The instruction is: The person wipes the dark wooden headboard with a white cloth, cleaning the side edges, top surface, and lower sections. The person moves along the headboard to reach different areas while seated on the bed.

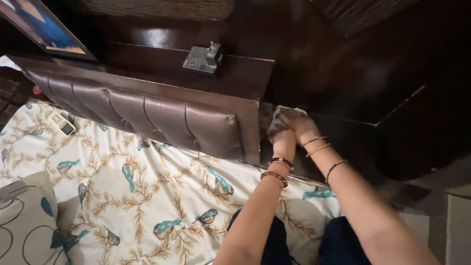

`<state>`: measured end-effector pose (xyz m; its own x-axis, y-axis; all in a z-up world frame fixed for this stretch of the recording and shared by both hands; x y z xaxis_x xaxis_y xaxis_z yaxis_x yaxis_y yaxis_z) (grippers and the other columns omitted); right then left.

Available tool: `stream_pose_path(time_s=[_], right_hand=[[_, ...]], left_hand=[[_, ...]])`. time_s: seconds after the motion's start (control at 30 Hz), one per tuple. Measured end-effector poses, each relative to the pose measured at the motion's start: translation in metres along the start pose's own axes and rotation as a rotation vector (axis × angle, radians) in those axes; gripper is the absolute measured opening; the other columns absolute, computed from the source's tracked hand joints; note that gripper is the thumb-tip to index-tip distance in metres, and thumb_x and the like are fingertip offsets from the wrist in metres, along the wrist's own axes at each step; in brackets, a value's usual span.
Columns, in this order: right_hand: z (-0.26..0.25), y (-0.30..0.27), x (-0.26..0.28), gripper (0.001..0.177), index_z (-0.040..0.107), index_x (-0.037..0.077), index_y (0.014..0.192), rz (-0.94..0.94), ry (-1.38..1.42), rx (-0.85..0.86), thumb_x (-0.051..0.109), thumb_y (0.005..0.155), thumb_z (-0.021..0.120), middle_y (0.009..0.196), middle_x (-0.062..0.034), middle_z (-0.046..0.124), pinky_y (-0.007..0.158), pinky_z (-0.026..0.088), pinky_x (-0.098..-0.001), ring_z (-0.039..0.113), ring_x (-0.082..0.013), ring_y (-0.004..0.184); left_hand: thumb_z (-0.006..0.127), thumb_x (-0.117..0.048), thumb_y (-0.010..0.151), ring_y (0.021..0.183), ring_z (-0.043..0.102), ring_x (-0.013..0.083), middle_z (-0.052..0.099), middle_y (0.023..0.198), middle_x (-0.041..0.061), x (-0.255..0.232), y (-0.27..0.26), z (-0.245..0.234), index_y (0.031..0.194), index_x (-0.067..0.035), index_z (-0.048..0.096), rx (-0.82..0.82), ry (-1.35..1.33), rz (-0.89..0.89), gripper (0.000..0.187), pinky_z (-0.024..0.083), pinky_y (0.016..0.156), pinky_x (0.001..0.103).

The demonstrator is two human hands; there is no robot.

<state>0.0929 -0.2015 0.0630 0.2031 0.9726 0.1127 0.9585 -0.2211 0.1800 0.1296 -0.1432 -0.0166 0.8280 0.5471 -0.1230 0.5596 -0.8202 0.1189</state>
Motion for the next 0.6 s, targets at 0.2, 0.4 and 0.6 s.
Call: stream_pose_path(time_s=[0.2, 0.4, 0.6], right_hand=[[0.031, -0.034, -0.008, 0.047, 0.050, 0.017, 0.143, 0.314, -0.163, 0.065, 0.025, 0.097, 0.049, 0.154, -0.0128, 0.045, 0.109, 0.041, -0.0475, 0.042, -0.0307, 0.142], [0.039, -0.076, -0.063, 0.046, 0.051, 0.015, 0.141, 0.453, -0.203, -0.026, 0.029, 0.097, 0.048, 0.146, -0.0133, 0.050, 0.108, 0.043, -0.0465, 0.046, -0.0314, 0.136], [0.045, -0.116, -0.124, 0.038, 0.059, 0.012, 0.142, 0.829, -0.079, 0.088, 0.025, 0.116, 0.037, 0.131, -0.0146, 0.070, 0.109, 0.047, -0.0438, 0.064, -0.0301, 0.120]], left_hand=[[0.064, -0.011, 0.088, 0.079, 0.077, 0.0268, 0.078, 0.084, 0.012, -0.007, -0.018, -0.007, 0.081, -0.013, 0.081, -0.005, 0.005, 0.074, 0.019, 0.062, 0.067, 0.039], [0.059, -0.015, 0.094, 0.096, 0.075, 0.0312, 0.075, 0.103, 0.017, -0.066, -0.013, -0.011, 0.106, -0.007, 0.073, -0.009, 0.026, 0.136, 0.020, 0.063, 0.073, 0.039], [0.054, -0.013, 0.098, 0.127, 0.059, 0.0357, 0.055, 0.143, 0.023, -0.120, -0.008, -0.009, 0.148, -0.005, 0.040, 0.047, -0.174, 0.219, 0.053, 0.059, 0.091, 0.041]])
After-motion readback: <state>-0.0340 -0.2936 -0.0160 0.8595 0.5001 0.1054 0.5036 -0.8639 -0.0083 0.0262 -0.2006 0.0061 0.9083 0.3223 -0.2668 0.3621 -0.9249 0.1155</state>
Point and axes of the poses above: each hand's wrist, its own y-axis towards the middle knuckle, its own z-axis out of the palm, x = y × z, the point moved 4 cm from there along y, towards the middle knuckle
